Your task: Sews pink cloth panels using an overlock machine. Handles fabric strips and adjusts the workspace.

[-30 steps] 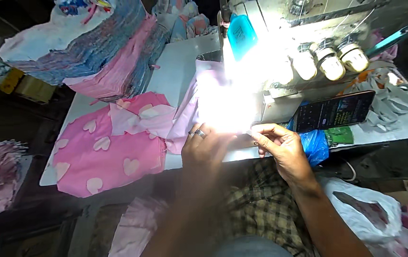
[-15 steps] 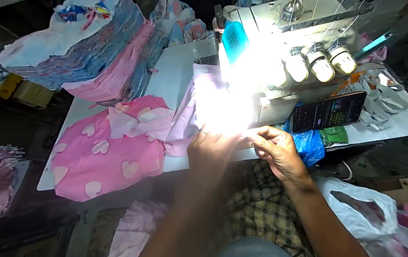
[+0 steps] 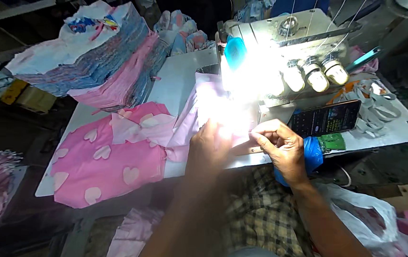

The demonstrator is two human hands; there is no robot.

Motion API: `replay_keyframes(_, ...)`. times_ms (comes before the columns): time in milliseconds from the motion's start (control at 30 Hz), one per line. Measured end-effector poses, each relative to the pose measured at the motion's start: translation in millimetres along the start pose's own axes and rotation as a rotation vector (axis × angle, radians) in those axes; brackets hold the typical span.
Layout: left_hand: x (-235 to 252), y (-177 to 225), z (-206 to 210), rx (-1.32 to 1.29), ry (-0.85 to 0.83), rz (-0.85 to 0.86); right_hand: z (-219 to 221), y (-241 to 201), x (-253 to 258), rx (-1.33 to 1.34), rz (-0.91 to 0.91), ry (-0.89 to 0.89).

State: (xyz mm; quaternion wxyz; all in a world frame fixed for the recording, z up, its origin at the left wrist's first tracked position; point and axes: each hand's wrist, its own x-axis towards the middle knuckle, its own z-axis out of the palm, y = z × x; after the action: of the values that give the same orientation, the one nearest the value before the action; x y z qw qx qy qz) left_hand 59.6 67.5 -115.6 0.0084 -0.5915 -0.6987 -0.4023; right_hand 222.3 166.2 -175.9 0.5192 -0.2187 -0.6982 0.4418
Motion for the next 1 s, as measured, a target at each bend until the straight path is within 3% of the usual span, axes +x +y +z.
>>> replay_keyframes(133,1.2,0.9,2.5,-0.044,0.000,-0.073,-8.3,12.1,32.6,-0.435,-0.522,-0.084)
replay_keyframes(300,-1.0,-1.7,5.2,-0.037,0.014,-0.079,-12.9,29.6,50.8,-0.616,-0.711,-0.160)
replay_keyframes(500,-3.5,-3.6,9.5,-0.023,0.010,-0.042,-9.6,31.3,54.9,-0.638,-0.719,-0.141)
replay_keyframes(767,-10.0,-11.0,14.3,0.032,-0.043,0.167,-5.6,18.8,53.6,-0.760,-0.676,-0.153)
replay_keyframes(900,-3.4,-12.2,1.0,-0.004,-0.105,0.164,-12.5,10.4,37.2,-0.772,-0.575,-0.176)
replay_keyframes(1000,6.8,-16.7,-5.3,0.033,-0.026,0.198,-13.6,6.3,18.5,-0.661,-0.456,-0.162)
